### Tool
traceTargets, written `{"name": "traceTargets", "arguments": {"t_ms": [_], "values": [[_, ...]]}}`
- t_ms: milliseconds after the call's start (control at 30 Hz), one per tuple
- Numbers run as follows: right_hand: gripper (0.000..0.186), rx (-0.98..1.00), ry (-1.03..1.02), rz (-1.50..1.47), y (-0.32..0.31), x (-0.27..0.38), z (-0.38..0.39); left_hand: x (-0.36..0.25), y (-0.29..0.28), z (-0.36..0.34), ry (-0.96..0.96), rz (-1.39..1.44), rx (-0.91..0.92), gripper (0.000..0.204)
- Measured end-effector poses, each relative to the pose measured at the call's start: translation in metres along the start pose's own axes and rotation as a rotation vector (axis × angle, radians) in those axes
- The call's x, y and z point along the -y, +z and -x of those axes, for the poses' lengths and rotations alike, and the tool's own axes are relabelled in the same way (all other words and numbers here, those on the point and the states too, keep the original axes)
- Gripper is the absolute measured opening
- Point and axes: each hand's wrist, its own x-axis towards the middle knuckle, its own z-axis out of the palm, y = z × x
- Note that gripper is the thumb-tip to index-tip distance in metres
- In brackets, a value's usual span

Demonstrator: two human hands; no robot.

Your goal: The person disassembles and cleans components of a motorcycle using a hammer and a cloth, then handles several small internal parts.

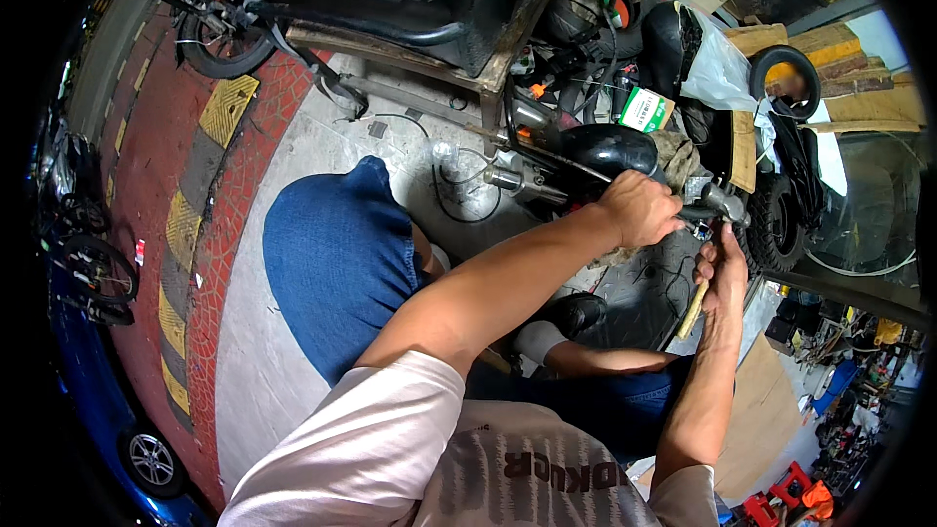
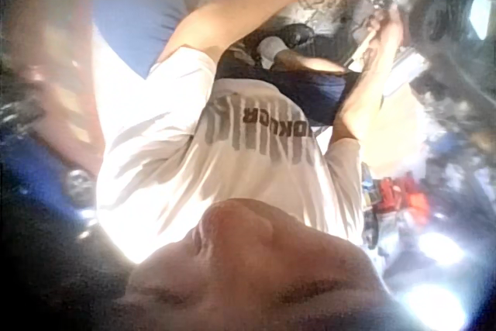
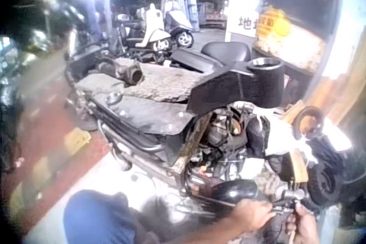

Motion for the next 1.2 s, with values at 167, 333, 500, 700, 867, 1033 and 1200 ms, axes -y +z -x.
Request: {"name": "traceTargets", "arguments": {"t_ms": [167,333,500,700,867,1033,1200], "values": [[0.039,-0.04,-0.044,-0.053,0.001,0.008,0.006,0.002,-0.005,-0.003,-0.018,0.049,0.0,0.037],[0.039,-0.052,-0.016,-0.064,-0.002,0.01,0.014,0.002,-0.003,-0.003,-0.012,0.059,-0.026,0.036],[0.038,0.035,0.071,0.143,0.002,0.0,0.022,0.007,0.001,-0.004,0.03,0.008,-0.01,0.034],[0.034,-0.059,-0.004,0.035,-0.014,0.005,0.014,0.004,-0.006,-0.009,0.085,0.026,-0.047,0.032],[0.033,-0.023,0.015,0.005,-0.02,0.009,0.013,0.009,0.0,-0.011,0.083,0.033,-0.05,0.027],[0.029,0.096,0.105,0.086,-0.013,0.003,0.016,0.014,0.006,-0.013,0.075,0.016,-0.027,0.025],[0.027,0.063,0.046,0.032,-0.013,0.008,0.011,0.013,0.003,-0.018,0.041,0.012,-0.029,0.026]]}}
